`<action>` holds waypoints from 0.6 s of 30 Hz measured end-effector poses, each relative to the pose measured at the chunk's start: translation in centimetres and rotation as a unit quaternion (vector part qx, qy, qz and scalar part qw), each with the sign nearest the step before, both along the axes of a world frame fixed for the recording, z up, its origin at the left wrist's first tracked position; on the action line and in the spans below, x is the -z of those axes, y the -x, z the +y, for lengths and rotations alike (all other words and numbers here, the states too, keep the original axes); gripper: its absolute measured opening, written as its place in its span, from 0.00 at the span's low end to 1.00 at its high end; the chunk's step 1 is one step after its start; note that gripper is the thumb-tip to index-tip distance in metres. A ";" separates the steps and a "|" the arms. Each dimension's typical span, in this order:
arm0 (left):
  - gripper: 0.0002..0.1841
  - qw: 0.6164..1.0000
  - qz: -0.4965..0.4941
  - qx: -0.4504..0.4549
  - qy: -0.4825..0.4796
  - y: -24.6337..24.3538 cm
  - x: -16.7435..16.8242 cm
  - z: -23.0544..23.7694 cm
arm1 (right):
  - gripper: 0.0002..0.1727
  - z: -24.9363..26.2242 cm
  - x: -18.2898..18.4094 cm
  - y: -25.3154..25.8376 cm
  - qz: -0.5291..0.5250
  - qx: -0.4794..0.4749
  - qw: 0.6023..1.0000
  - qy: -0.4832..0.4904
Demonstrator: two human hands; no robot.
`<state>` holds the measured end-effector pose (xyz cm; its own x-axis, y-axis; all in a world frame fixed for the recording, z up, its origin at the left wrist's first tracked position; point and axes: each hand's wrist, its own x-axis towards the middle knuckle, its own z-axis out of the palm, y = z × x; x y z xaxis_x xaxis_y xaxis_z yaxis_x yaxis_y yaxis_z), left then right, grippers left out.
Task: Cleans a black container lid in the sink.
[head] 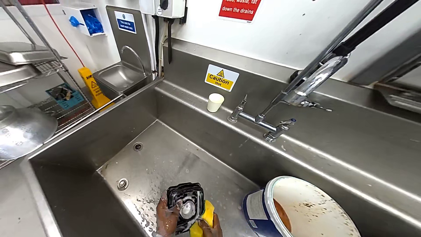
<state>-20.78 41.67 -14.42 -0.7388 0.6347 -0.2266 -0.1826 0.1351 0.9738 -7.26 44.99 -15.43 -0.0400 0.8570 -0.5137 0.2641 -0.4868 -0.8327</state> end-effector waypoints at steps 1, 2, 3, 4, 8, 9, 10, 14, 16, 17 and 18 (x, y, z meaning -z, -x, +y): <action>0.35 1.000 -0.004 0.008 0.002 -0.3 0.0 0.0 | 0.36 0.5 -0.2 -0.3 -0.025 -0.015 1.000 -0.012; 0.36 1.000 -0.009 0.018 0.011 -0.5 -0.1 -0.1 | 0.36 1.3 -0.5 -0.5 -0.062 -0.046 0.996 -0.035; 0.35 0.999 -0.012 0.034 0.027 -0.4 -0.2 -0.1 | 0.37 2.3 -0.8 -0.6 -0.106 -0.085 0.988 -0.068; 0.36 0.998 -0.014 0.054 0.038 -0.3 -0.2 -0.2 | 0.39 3.2 -1.4 -0.6 -0.145 -0.123 0.976 -0.102; 0.36 0.998 -0.026 0.052 -0.011 -0.1 0.1 -0.3 | 0.39 5.9 -3.3 0.1 -0.183 -0.172 0.955 -0.157; 0.35 0.999 -0.023 0.046 -0.019 0.2 0.1 -0.3 | 0.38 5.9 -3.3 0.2 -0.169 -0.172 0.960 -0.141; 0.34 0.999 -0.020 0.034 -0.022 0.2 0.0 -0.4 | 0.38 5.5 -2.8 0.1 -0.155 -0.167 0.965 -0.131; 0.32 0.999 -0.021 -0.037 -0.015 0.2 -0.1 0.1 | 0.39 1.7 -0.3 -0.2 -0.057 -0.080 0.993 -0.062; 0.32 0.998 -0.015 -0.059 -0.018 -0.4 0.1 0.3 | 0.39 -0.2 0.0 0.5 0.014 0.015 0.999 -0.030; 0.32 0.997 -0.018 -0.074 -0.022 -0.7 0.1 0.4 | 0.39 -0.6 -0.3 1.0 0.041 0.047 0.998 -0.017; 0.34 0.996 -0.018 -0.089 -0.025 -0.7 0.2 0.4 | 0.38 -0.9 -0.6 1.5 0.056 0.065 0.996 0.004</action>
